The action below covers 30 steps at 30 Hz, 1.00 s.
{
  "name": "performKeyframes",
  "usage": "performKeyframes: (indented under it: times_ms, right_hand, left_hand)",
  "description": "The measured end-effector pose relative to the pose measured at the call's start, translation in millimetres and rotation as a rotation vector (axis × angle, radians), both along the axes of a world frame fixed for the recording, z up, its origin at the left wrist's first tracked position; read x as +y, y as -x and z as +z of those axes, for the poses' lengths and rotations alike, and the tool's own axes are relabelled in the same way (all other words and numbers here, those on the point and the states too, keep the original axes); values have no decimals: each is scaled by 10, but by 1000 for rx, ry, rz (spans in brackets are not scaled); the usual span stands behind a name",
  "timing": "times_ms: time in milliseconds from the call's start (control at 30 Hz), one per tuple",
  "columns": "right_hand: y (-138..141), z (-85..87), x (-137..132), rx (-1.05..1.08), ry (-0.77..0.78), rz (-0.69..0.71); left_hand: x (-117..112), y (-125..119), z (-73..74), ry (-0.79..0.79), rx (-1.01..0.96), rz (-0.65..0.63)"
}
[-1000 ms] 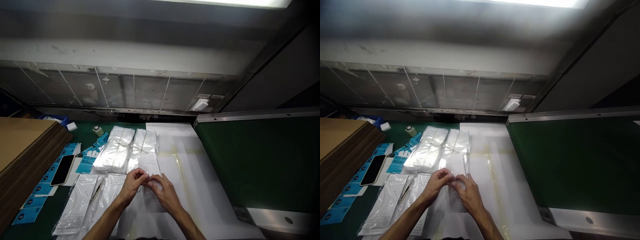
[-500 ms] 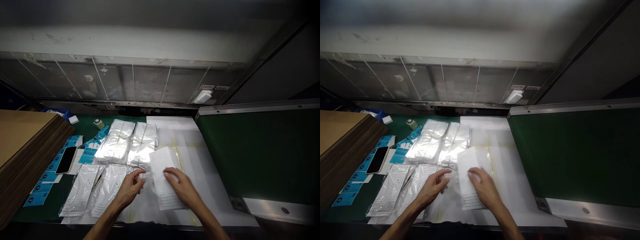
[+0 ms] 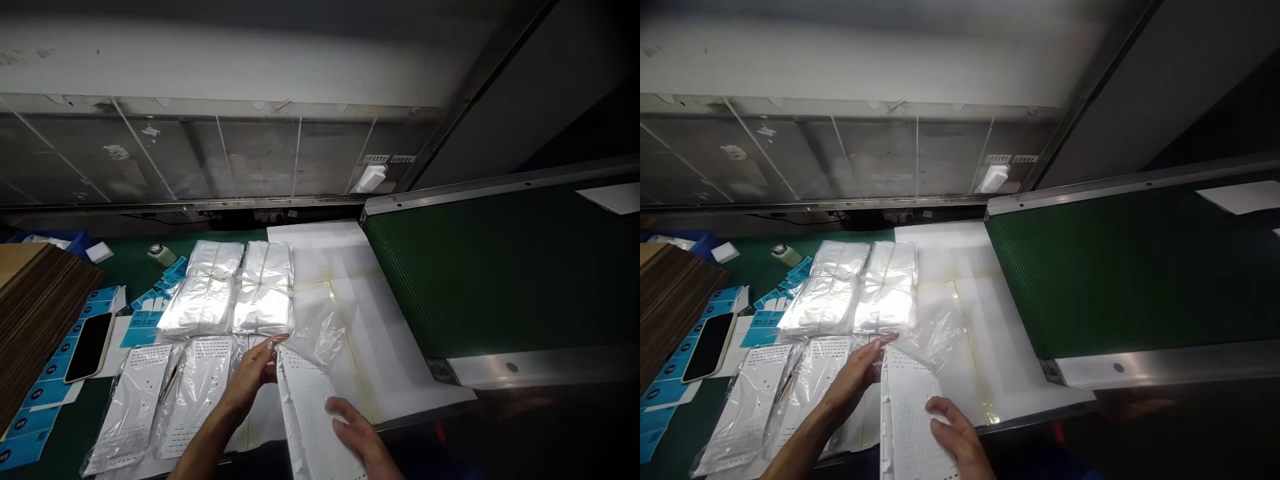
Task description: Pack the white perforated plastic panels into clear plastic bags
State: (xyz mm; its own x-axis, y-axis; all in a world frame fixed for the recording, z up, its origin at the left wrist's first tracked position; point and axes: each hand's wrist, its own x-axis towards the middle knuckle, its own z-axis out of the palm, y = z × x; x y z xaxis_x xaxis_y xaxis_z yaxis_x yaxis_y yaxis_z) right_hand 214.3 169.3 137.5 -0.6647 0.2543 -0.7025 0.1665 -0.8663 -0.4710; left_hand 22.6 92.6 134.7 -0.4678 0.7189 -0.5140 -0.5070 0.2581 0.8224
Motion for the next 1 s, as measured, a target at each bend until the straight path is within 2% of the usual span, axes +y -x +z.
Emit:
performKeyframes:
  times_ms: [67, 133, 200, 267, 333, 433, 500, 600, 733, 800, 867, 933, 1000]
  right_hand:
    - [21, 22, -32, -65, -65, -72]
    - [47, 63, -114, -94, -206, -116]
    - [79, 93, -220, -103, -341, -97]
    - [110, 98, -312, -111, -386, -24]
    - [139, 74, -372, -150, -378, 26]
    - [168, 8, -399, -251, -445, 13]
    - [164, -38, -362, -322, -485, 23]
    - [144, -91, -209, -396, -475, 94]
    - [181, -146, 17, -301, -567, 166]
    - [184, -194, 59, -286, -667, 218]
    - [120, -267, 54, -337, -845, 332]
    - [-13, -346, 31, -397, -1047, 469]
    - [-167, -385, 12, -435, -1208, 544]
  left_hand:
    - [-71, -74, -15, 6, -55, 51]
    - [-139, -151, -65, 41, -6, 135]
    - [-207, -196, -122, 43, 1, 232]
    - [-277, -211, -151, 33, -41, 289]
    - [-352, -225, -140, 63, -2, 251]
    - [-474, -297, -88, 97, 149, 132]
    - [-558, -380, -75, 73, 112, 89]
    - [-662, -510, -112, 46, -7, 136]
    - [-725, -616, -204, 40, -73, 184]
    - [-751, -645, -240, 36, -77, 160]
    - [-797, -681, -260, 64, -58, 111]
    - [-867, -735, -253, 132, -14, 67]
    - [-951, -791, -200, 196, 60, 42]
